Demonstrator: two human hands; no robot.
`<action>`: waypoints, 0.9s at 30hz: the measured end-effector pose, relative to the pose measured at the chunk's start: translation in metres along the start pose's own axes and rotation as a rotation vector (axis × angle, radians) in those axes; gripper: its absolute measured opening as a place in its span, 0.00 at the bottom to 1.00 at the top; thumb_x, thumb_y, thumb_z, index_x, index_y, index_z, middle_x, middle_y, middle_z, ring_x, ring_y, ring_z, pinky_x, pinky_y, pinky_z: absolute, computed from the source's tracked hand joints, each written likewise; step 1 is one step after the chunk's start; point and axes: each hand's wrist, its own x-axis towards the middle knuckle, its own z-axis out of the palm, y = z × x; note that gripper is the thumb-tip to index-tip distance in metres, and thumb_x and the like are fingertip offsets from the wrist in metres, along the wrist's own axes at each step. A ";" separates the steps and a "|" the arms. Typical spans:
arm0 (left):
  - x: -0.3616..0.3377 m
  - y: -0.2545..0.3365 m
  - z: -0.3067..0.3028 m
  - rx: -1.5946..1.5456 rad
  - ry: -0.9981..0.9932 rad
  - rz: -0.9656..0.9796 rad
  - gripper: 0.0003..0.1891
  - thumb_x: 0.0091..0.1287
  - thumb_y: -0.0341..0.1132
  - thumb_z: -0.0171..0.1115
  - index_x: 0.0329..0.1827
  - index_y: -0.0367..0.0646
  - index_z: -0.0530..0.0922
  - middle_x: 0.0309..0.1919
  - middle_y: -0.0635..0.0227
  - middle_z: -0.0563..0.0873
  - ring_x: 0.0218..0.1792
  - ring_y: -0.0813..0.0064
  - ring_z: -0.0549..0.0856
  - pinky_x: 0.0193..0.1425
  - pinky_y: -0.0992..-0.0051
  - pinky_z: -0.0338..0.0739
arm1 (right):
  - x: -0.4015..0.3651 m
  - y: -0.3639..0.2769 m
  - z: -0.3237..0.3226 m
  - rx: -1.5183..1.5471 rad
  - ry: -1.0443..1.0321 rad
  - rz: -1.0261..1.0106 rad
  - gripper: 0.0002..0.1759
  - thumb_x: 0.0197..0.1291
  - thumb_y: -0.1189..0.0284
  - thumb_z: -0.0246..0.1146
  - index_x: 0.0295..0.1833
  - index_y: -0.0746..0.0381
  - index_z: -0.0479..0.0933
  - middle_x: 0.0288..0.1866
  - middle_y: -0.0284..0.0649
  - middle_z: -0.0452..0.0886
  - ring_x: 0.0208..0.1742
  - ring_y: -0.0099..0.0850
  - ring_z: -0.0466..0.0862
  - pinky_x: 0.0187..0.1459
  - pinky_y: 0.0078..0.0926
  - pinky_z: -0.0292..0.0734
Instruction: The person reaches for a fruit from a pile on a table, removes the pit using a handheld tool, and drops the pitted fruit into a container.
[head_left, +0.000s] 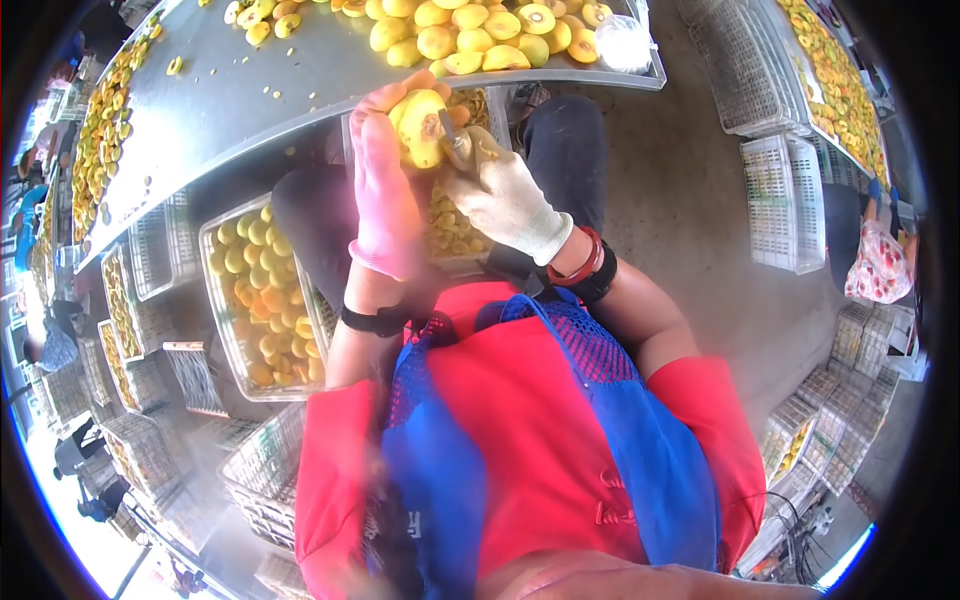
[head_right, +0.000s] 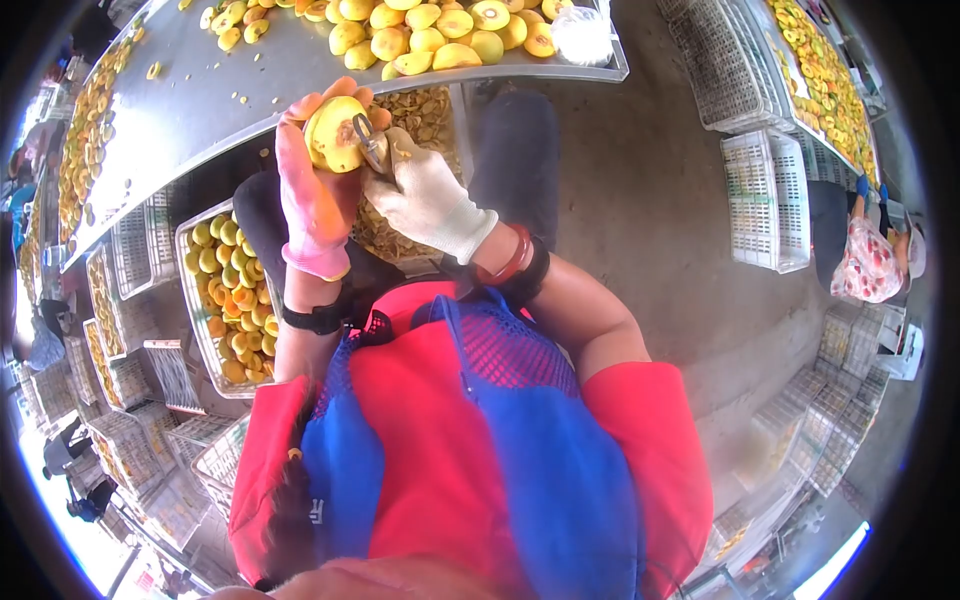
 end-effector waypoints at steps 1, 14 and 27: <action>0.000 -0.002 0.003 0.033 0.039 0.007 0.21 0.79 0.52 0.48 0.65 0.47 0.68 0.66 0.53 0.76 0.63 0.53 0.79 0.67 0.52 0.76 | 0.001 -0.003 0.000 0.084 0.001 0.037 0.12 0.61 0.76 0.63 0.47 0.67 0.69 0.30 0.52 0.79 0.30 0.54 0.82 0.33 0.41 0.77; 0.004 -0.020 -0.010 0.185 -0.112 0.353 0.12 0.80 0.35 0.44 0.63 0.48 0.66 0.59 0.51 0.78 0.54 0.62 0.82 0.57 0.60 0.83 | 0.008 -0.033 -0.016 0.508 -0.302 0.329 0.03 0.69 0.74 0.55 0.39 0.59 0.73 0.25 0.29 0.72 0.19 0.16 0.69 0.20 0.17 0.62; 0.000 0.009 -0.002 0.134 0.180 -0.084 0.36 0.77 0.63 0.44 0.45 0.33 0.81 0.44 0.51 0.87 0.44 0.58 0.87 0.53 0.62 0.84 | -0.002 -0.012 0.001 0.421 -0.358 0.189 0.08 0.63 0.78 0.61 0.47 0.65 0.73 0.34 0.30 0.78 0.35 0.30 0.79 0.40 0.32 0.78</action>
